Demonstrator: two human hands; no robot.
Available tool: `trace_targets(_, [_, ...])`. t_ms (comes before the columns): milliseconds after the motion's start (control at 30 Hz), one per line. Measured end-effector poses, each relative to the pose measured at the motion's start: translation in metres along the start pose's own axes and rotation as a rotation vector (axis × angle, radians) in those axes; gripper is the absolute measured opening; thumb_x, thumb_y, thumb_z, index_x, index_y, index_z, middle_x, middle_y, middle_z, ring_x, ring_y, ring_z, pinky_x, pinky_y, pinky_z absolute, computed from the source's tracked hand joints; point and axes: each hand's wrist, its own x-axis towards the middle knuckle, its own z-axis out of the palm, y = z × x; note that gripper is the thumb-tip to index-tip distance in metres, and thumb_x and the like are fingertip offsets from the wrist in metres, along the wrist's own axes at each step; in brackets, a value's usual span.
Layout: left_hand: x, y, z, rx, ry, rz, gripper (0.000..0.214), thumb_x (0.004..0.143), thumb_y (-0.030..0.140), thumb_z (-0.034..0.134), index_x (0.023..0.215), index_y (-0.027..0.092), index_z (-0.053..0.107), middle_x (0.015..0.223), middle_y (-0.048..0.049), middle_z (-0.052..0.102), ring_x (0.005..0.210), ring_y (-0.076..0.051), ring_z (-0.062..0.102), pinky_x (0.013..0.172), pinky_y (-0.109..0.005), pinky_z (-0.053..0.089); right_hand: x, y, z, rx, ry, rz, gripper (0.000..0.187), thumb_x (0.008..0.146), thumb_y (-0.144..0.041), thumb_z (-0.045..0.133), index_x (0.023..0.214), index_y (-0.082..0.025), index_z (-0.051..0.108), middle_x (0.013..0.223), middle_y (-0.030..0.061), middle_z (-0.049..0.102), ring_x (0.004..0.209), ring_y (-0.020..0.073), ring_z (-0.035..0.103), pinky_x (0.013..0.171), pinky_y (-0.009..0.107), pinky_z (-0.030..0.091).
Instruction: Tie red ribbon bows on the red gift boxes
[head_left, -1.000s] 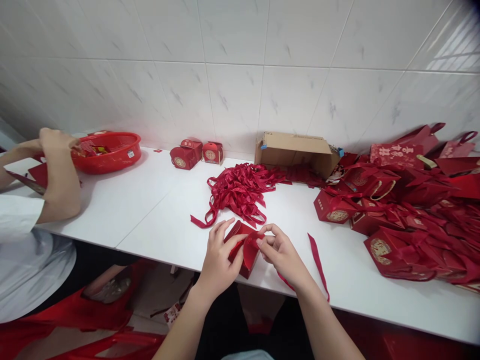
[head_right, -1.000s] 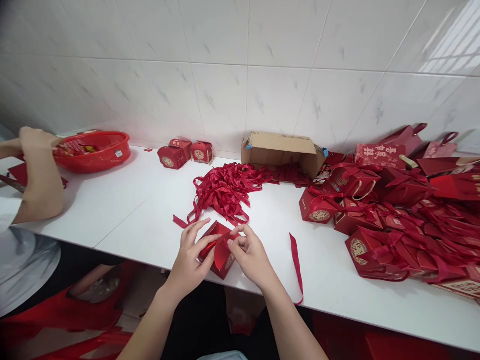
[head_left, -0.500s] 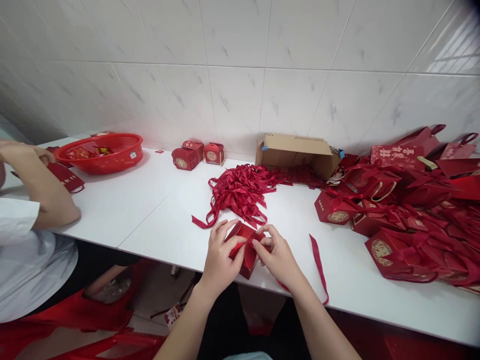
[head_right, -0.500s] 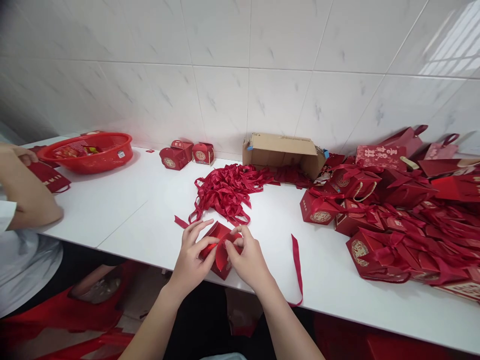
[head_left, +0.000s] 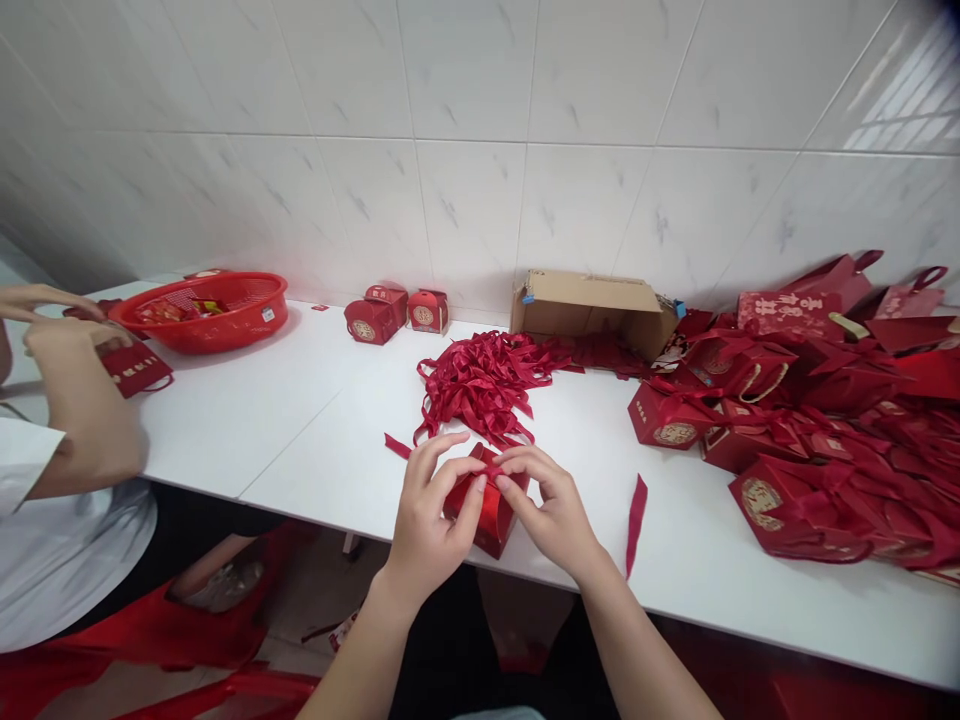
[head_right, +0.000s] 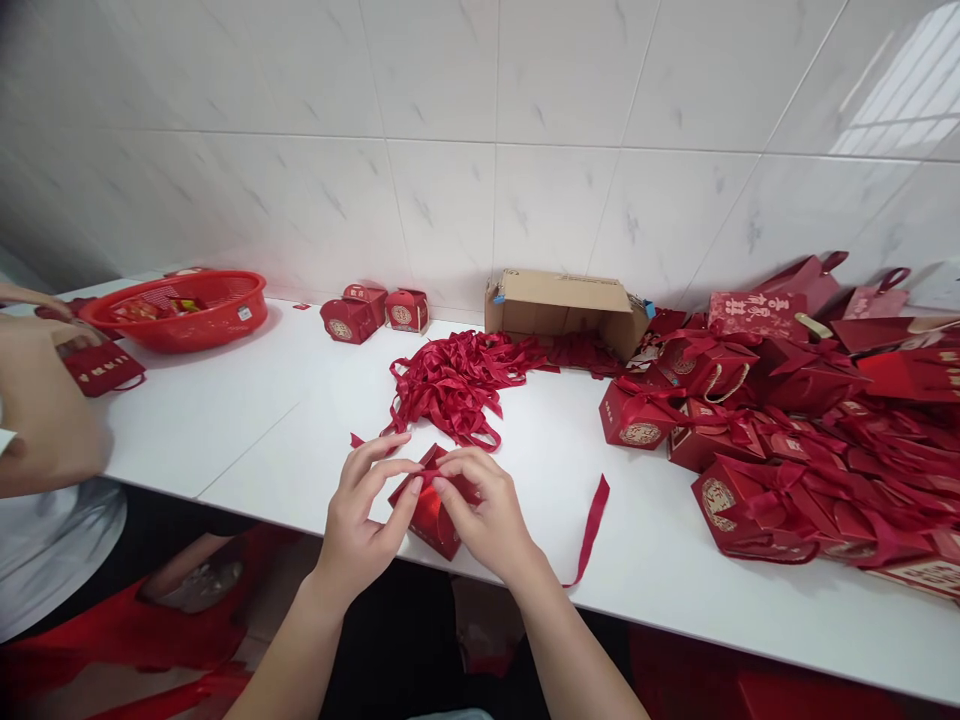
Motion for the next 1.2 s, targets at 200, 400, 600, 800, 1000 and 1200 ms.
trace_targets(200, [-0.016,-0.013,-0.001,0.050,-0.111,-0.227,0.026,0.084,0.024,0.052,0.110,0.022,0.053,0.111,-0.0080,0.060,0.107,-0.024,0.057,0.090,-0.040,0.048,-0.018,-0.028,-0.025,0.166,0.174,-0.059,0.013,0.088,-0.017,0.054,0.092,-0.025,0.063,0.085,0.0028,0.063,0.082,0.0172,0.058,0.074,0.033,0.046])
trace_targets(400, [-0.027,-0.027,0.002,-0.080,-0.091,-0.439,0.017,0.084,0.031,0.052,0.093,0.019,0.060,0.088,-0.0045,0.068,0.078,-0.018,0.067,0.072,-0.032,0.055,-0.031,-0.057,-0.041,0.285,0.370,-0.333,0.018,0.091,-0.018,0.045,0.091,-0.022,0.063,0.070,0.0025,0.055,0.067,0.0162,0.053,0.062,0.032,0.043])
trace_targets(600, [-0.034,-0.033,0.006,-0.208,0.018,-0.547,0.021,0.081,0.034,0.058,0.094,0.017,0.058,0.083,-0.0036,0.068,0.076,-0.016,0.067,0.073,-0.028,0.056,-0.008,-0.030,-0.010,-0.178,0.091,-0.095,0.011,0.088,-0.020,0.049,0.085,-0.021,0.059,0.093,0.0070,0.057,0.090,0.0206,0.054,0.080,0.038,0.044])
trace_targets(800, [-0.037,-0.028,0.006,-0.277,0.028,-0.555,0.020,0.081,0.033,0.059,0.093,0.017,0.057,0.083,-0.0032,0.067,0.076,-0.015,0.067,0.072,-0.026,0.055,0.007,0.006,0.026,-0.491,-0.032,0.017,0.015,0.087,-0.023,0.047,0.082,-0.020,0.061,0.119,0.0117,0.051,0.118,0.0288,0.042,0.093,0.050,0.036])
trace_targets(1000, [-0.039,-0.023,0.007,-0.275,0.010,-0.549,0.019,0.081,0.031,0.059,0.093,0.017,0.057,0.083,-0.0028,0.067,0.073,-0.014,0.066,0.072,-0.026,0.055,0.012,0.004,0.030,-0.521,-0.111,0.055,0.018,0.088,-0.023,0.045,0.082,-0.020,0.062,0.124,0.0105,0.051,0.119,0.0280,0.040,0.095,0.050,0.034])
trace_targets(1200, [-0.043,-0.021,0.007,-0.301,-0.012,-0.551,0.022,0.081,0.031,0.060,0.097,0.018,0.055,0.084,-0.0035,0.066,0.075,-0.015,0.065,0.073,-0.027,0.053,0.017,-0.001,0.029,-0.470,-0.220,0.137,0.024,0.090,-0.024,0.042,0.078,-0.020,0.062,0.126,0.0081,0.051,0.123,0.0256,0.037,0.099,0.049,0.028])
